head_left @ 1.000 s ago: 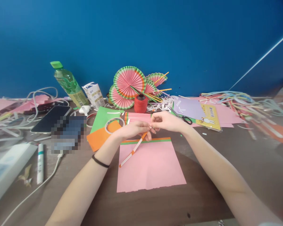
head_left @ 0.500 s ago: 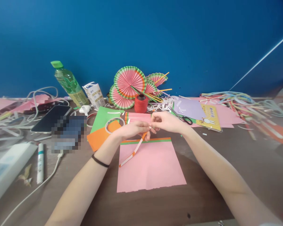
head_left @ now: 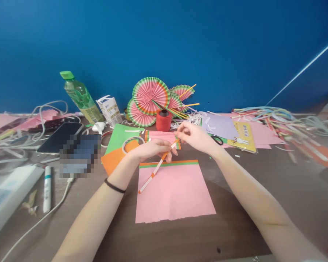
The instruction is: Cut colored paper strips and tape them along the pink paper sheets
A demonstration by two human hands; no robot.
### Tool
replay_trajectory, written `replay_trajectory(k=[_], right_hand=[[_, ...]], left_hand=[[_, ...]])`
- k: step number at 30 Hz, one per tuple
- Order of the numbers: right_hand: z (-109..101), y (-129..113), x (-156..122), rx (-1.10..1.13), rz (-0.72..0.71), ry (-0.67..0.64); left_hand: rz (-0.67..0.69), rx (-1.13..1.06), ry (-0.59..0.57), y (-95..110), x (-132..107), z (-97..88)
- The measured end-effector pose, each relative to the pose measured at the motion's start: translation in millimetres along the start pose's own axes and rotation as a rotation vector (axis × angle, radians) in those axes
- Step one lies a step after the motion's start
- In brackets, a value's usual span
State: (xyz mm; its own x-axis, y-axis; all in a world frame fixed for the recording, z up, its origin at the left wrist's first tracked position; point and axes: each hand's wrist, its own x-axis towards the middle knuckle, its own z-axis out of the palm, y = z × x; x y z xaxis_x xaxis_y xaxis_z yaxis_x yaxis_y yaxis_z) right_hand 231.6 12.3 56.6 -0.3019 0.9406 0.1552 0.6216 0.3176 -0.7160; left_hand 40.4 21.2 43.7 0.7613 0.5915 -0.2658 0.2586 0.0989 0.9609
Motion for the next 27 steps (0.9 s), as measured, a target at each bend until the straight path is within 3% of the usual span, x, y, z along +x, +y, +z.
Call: replay_trajectory(k=[13,19,27], right_hand=[[-4.5,-2.4,0.7,0.233,0.015,-0.29],[-3.0,-1.3,0.5,0.296,0.069,-0.342],[-4.5,0.7,1.8,0.314,0.033,-0.42]], left_hand=[[0.01,0.013,0.053,-1.4,0.0,-2.7],[0.038,0.08,0.087,-1.2,-1.1,-2.9],[0.014,0.268,0.102,1.3,-4.5,-3.9]])
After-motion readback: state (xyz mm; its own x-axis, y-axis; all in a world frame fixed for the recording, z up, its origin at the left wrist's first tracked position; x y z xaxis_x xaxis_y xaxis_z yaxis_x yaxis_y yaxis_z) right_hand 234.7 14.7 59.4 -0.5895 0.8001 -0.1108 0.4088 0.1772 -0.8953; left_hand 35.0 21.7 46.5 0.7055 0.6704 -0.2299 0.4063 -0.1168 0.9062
